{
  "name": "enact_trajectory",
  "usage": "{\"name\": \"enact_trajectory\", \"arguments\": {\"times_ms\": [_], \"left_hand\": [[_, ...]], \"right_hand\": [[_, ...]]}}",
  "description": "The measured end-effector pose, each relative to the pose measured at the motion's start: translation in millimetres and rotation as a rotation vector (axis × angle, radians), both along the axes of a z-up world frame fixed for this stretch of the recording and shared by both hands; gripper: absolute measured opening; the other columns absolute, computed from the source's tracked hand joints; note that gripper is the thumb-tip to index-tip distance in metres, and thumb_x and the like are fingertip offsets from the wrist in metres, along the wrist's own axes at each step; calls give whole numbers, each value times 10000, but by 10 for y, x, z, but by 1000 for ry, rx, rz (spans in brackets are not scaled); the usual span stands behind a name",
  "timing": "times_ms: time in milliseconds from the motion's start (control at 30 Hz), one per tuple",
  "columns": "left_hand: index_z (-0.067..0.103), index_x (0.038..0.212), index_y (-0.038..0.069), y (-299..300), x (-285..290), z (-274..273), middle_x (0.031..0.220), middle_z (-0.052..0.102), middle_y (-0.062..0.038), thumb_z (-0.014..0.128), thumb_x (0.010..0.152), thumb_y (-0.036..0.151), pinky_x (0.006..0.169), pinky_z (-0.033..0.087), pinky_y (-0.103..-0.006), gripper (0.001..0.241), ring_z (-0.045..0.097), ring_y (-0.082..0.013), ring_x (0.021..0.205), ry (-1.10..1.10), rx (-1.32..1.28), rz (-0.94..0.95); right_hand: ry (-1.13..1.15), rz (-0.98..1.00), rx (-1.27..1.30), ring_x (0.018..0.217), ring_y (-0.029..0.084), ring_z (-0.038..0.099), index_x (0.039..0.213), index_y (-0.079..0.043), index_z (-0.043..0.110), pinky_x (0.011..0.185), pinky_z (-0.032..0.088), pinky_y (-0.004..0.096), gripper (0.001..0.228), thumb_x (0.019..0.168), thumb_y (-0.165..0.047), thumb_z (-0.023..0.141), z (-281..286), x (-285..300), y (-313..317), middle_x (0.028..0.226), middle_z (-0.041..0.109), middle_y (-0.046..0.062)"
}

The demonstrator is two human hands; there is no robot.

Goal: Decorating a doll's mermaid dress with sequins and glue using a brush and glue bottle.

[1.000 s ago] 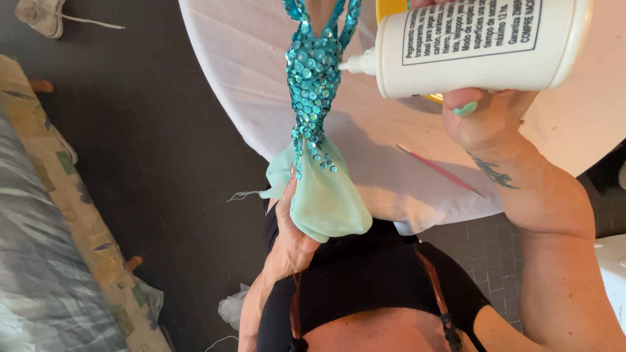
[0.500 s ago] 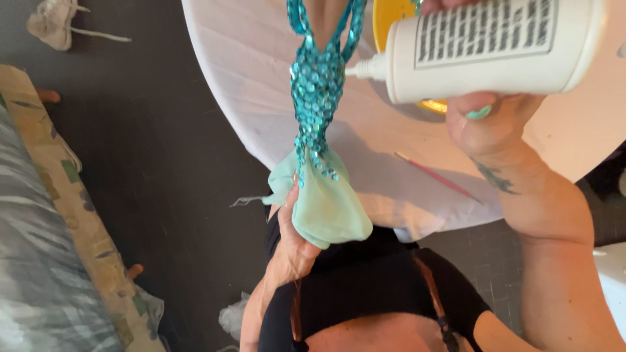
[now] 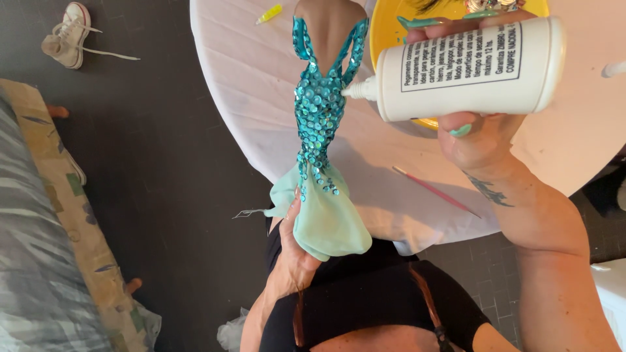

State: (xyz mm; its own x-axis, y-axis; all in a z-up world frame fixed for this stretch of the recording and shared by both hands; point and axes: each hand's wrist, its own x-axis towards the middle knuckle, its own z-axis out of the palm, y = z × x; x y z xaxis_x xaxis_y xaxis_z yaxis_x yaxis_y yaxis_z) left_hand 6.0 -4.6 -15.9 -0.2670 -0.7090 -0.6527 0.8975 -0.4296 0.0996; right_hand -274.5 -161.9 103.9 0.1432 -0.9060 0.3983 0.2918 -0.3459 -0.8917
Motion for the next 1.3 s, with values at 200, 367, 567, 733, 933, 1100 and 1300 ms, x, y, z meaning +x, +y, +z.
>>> {"name": "enact_trajectory", "arguments": {"times_ms": [200,367,567,733,933,1100,1300], "left_hand": [[743,1469,186,-9,15,-33,1300,842,-129,860,998,388,1041,650,-548,526,802,-350,1183,-5,-3,-14],[771,1413,218,9,67,-174,1284,851,-101,887,969,353,1039,648,-544,479,804,-344,1173,16,24,-13],[785,1387,177,-20,65,-119,1272,855,-115,877,969,354,1040,652,-545,463,813,-342,1155,-16,65,-15],[805,1324,214,-6,57,-171,1270,860,-88,895,963,336,1058,649,-551,391,813,-331,1180,25,64,-4],[815,1306,221,-17,59,-172,1268,863,-95,870,1000,314,1058,647,-557,324,815,-339,1175,47,45,5],[807,1284,232,22,57,-261,1250,859,-108,875,991,309,1052,649,-571,310,815,-349,1152,39,37,12],[807,1311,222,-8,65,-220,1254,855,-112,882,980,321,1045,650,-567,354,811,-351,1154,27,35,-1]], "right_hand": [[11,-71,-145,1703,474,507,1778,-307,392,1623,436,724,636,1192,-367,633,13,12,-71,1721,490,159],[72,-42,-116,1764,497,501,1822,-262,338,1660,413,721,561,1298,-323,527,42,11,-81,1769,468,160],[137,-43,-109,1725,402,543,1774,-178,372,1596,470,652,741,1215,-590,629,73,19,-101,1738,510,103],[55,-58,-77,1698,440,564,1727,-276,390,1586,492,692,676,1163,-471,708,86,69,-95,1704,541,117],[154,-133,-198,1666,471,533,1754,-129,356,1577,452,689,629,1285,-508,534,-37,-31,-184,1730,490,166],[105,-124,-165,1698,462,520,1794,-196,353,1630,429,728,617,1263,-424,568,-28,-44,-166,1738,485,160],[125,-62,-132,1717,401,528,1764,-166,367,1622,434,641,727,1212,-558,632,53,-20,-196,1738,497,119]]}}
